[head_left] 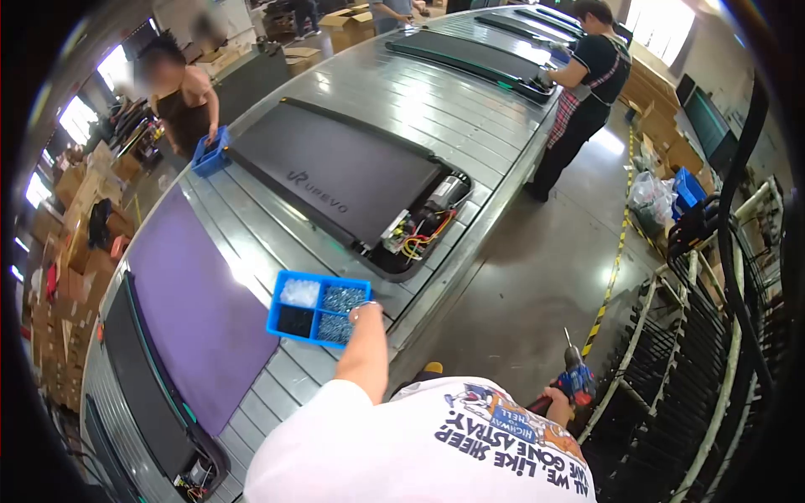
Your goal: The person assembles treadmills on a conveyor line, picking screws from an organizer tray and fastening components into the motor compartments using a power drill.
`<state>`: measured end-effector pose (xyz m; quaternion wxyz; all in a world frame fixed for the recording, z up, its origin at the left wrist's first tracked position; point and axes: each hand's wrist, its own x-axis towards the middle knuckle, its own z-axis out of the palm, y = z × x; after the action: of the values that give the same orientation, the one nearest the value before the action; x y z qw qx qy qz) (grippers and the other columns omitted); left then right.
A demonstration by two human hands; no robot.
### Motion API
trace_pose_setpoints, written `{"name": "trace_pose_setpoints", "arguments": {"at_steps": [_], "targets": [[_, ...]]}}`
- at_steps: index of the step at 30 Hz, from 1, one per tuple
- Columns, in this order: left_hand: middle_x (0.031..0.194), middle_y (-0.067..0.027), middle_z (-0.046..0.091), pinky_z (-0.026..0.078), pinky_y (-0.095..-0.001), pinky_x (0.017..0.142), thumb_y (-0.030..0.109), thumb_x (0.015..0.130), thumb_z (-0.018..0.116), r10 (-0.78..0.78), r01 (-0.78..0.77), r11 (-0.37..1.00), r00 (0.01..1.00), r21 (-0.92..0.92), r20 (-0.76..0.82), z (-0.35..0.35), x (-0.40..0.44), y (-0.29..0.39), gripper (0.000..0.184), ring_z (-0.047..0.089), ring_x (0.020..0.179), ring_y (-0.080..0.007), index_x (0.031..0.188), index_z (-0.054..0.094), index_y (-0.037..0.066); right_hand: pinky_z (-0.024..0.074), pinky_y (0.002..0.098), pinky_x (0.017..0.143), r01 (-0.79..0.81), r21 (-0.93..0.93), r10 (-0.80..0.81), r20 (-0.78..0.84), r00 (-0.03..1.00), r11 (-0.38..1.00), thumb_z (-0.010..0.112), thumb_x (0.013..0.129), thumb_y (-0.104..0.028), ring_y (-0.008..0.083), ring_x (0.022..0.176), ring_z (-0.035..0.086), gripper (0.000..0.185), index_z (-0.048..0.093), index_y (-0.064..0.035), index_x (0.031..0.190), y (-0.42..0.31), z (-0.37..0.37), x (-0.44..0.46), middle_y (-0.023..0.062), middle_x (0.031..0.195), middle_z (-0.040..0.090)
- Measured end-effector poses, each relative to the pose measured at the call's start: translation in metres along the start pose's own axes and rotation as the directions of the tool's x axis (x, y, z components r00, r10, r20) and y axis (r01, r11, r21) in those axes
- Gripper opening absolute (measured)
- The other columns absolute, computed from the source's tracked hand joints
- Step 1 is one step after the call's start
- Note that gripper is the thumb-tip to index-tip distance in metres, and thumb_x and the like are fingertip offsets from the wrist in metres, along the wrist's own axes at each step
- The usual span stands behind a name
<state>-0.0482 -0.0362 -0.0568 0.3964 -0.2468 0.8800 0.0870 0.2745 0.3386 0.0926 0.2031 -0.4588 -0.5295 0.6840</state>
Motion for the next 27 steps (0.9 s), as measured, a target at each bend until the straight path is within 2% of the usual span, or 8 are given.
{"name": "trace_pose_setpoints", "arguments": {"at_steps": [1, 3, 5, 6, 8, 11, 15, 27], "targets": [[0.129, -0.0029, 0.058, 0.045, -0.0410, 0.096, 0.022, 0.086, 0.057, 0.178, -0.240, 0.931, 0.957, 0.276, 0.231, 0.018, 0.053, 0.000, 0.034, 0.054, 0.120, -0.0266, 0.119, 0.064, 0.018, 0.0476, 0.0306, 0.053, 0.006, 0.025, -0.007, 0.022, 1.000, 1.000, 0.061, 0.066, 0.002, 0.0194, 0.055, 0.057, 0.024, 0.059, -0.0021, 0.090, -0.011, 0.012, 0.015, 0.0061, 0.068, 0.056], [0.127, -0.0013, 0.059, 0.047, -0.0423, 0.093, 0.017, 0.081, 0.064, 0.115, -0.214, 0.879, 0.963, 0.427, 0.245, 0.021, 0.063, 0.000, 0.035, 0.057, 0.114, -0.0269, 0.116, 0.066, 0.019, 0.0479, 0.0308, 0.053, -0.033, 0.048, 0.030, 0.070, 0.997, 0.998, 0.061, 0.066, 0.002, 0.0193, 0.056, 0.057, 0.025, 0.059, -0.0030, 0.090, -0.034, 0.032, 0.043, 0.0060, 0.069, 0.057], [0.121, -0.0036, 0.059, 0.049, -0.0459, 0.085, 0.028, 0.082, 0.060, 0.262, -0.614, -0.005, 0.761, 0.789, 0.593, 0.049, 0.091, -0.020, 0.031, 0.058, 0.109, -0.0286, 0.111, 0.064, 0.017, 0.0486, 0.0310, 0.054, -0.093, 0.024, 0.090, 0.104, 0.990, 0.995, 0.062, 0.066, 0.001, 0.0195, 0.057, 0.058, 0.025, 0.059, -0.0033, 0.091, -0.047, 0.045, 0.081, 0.0059, 0.071, 0.058], [0.114, -0.0055, 0.060, 0.052, -0.0494, 0.076, 0.034, 0.082, 0.058, 0.031, -0.561, -0.738, 0.527, 0.375, 0.849, 0.041, 0.084, -0.018, 0.032, 0.057, 0.105, -0.0302, 0.106, 0.063, 0.015, 0.0490, 0.0311, 0.055, -0.102, 0.003, 0.101, 0.123, 0.987, 0.995, 0.062, 0.067, 0.001, 0.0196, 0.057, 0.058, 0.025, 0.060, -0.0032, 0.091, -0.048, 0.051, 0.107, 0.0059, 0.072, 0.058], [0.116, -0.0052, 0.060, 0.052, -0.0479, 0.076, 0.030, 0.084, 0.054, -0.158, -0.337, -0.940, 0.559, 0.049, 0.814, 0.035, 0.037, -0.012, 0.029, 0.058, 0.104, -0.0291, 0.108, 0.061, 0.015, 0.0492, 0.0311, 0.055, -0.101, -0.035, 0.106, 0.180, 0.978, 0.994, 0.062, 0.067, 0.001, 0.0197, 0.057, 0.058, 0.024, 0.060, -0.0029, 0.090, -0.059, 0.063, 0.152, 0.0059, 0.072, 0.058], [0.096, -0.0085, 0.062, 0.054, -0.0433, 0.065, 0.018, 0.088, 0.047, -0.296, 0.006, -0.913, 0.679, -0.409, 0.671, 0.063, -0.013, -0.009, 0.016, 0.060, 0.086, -0.0252, 0.097, 0.057, 0.010, 0.0484, 0.0314, 0.056, -0.157, -0.083, 0.172, 0.235, 0.957, 0.984, 0.061, 0.068, 0.001, 0.0196, 0.059, 0.058, 0.021, 0.060, -0.0026, 0.089, -0.081, 0.075, 0.225, 0.0062, 0.072, 0.058], [0.067, -0.0113, 0.052, 0.053, -0.0334, 0.054, 0.005, 0.085, 0.049, -0.240, -0.009, -0.934, 0.757, -0.358, 0.608, 0.125, -0.038, -0.007, 0.005, 0.050, 0.051, -0.0193, 0.089, 0.053, 0.006, 0.0485, 0.0311, 0.056, -0.109, -0.201, 0.168, 0.310, 0.936, 0.974, 0.062, 0.066, 0.002, 0.0198, 0.060, 0.058, 0.023, 0.060, -0.0021, 0.089, -0.130, 0.085, 0.331, 0.0058, 0.072, 0.058], [0.063, -0.0078, 0.047, 0.053, -0.0349, 0.055, 0.005, 0.082, 0.056, -0.354, -0.123, -0.914, 0.710, -0.387, 0.609, 0.233, -0.173, 0.257, 0.006, 0.050, 0.054, -0.0172, 0.084, 0.050, 0.006, 0.0473, 0.0307, 0.055, -0.023, -0.467, 0.269, 0.468, 0.842, 0.884, 0.059, 0.065, 0.004, 0.0188, 0.061, 0.057, 0.030, 0.060, -0.0020, 0.095, -0.252, 0.091, 0.559, 0.0059, 0.080, 0.058]]}}
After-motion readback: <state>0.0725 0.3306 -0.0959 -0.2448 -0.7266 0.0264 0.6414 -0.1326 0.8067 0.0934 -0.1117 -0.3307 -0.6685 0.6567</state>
